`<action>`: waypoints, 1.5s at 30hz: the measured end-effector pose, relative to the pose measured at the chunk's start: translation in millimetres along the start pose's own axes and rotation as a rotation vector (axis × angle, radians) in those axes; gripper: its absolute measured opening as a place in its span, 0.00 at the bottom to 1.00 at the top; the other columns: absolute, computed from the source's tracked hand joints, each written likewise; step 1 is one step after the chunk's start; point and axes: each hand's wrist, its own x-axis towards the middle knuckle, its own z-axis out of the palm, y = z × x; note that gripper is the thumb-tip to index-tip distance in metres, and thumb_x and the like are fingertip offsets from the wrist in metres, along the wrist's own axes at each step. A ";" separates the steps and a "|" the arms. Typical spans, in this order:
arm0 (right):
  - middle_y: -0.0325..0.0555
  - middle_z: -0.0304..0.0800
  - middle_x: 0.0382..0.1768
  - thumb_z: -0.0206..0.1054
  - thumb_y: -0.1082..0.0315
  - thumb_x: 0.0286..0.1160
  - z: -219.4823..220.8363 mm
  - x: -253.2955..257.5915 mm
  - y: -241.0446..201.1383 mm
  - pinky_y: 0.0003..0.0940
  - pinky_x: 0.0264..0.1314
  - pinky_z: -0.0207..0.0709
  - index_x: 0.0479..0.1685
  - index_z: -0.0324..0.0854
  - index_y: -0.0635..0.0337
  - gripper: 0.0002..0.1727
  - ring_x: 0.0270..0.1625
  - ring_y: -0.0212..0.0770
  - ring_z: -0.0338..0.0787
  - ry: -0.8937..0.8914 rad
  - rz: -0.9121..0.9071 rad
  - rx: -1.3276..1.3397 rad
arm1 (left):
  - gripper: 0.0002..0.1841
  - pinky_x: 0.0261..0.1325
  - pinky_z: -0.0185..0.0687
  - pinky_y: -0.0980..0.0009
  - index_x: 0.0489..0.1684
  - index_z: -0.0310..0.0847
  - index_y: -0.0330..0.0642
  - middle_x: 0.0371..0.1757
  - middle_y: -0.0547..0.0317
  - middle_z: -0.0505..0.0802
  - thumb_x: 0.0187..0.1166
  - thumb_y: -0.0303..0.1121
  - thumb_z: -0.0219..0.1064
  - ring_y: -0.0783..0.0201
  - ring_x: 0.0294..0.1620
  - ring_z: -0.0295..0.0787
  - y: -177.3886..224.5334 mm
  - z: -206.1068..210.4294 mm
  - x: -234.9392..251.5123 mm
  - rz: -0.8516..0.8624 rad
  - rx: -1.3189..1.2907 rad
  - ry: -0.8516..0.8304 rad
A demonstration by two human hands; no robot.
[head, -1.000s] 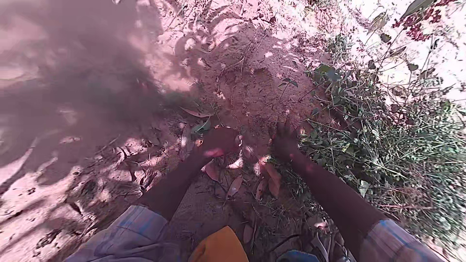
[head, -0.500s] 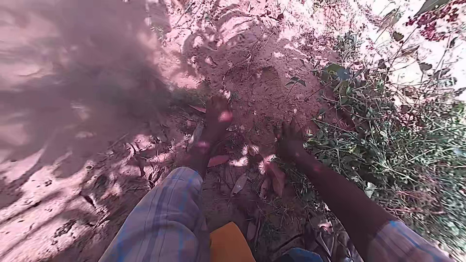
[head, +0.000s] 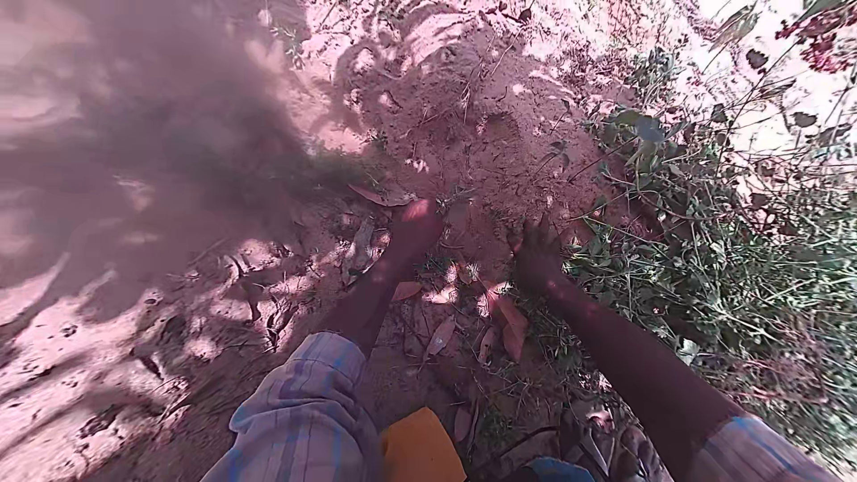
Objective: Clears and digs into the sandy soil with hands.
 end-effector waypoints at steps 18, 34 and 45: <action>0.65 0.32 0.96 0.69 0.64 0.76 6.1 -2.1 4.9 0.91 0.80 0.27 0.96 0.54 0.43 0.44 0.94 0.75 0.21 0.034 -0.014 -0.006 | 0.26 0.68 0.64 0.20 0.67 0.73 0.22 0.78 0.22 0.74 0.69 0.23 0.73 0.19 0.78 0.67 -130.2 -55.5 85.3 -0.067 0.210 0.456; 0.63 0.25 0.96 0.72 0.61 0.75 -3.9 -2.5 -0.2 0.88 0.81 0.25 0.97 0.48 0.40 0.49 0.94 0.74 0.17 -0.079 0.030 -0.038 | 0.36 0.82 0.47 0.24 0.88 0.53 0.25 0.91 0.24 0.52 0.83 0.32 0.64 0.24 0.92 0.42 -82.6 -65.4 79.7 -0.357 0.220 0.152; 0.61 0.27 0.97 0.72 0.65 0.74 0.9 -2.3 2.1 0.89 0.81 0.23 0.97 0.51 0.41 0.48 0.94 0.73 0.17 -0.033 -0.008 -0.005 | 0.24 0.68 0.69 0.27 0.60 0.78 0.17 0.68 0.18 0.82 0.85 0.39 0.63 0.25 0.73 0.77 -96.7 -74.5 43.9 -0.520 0.312 0.070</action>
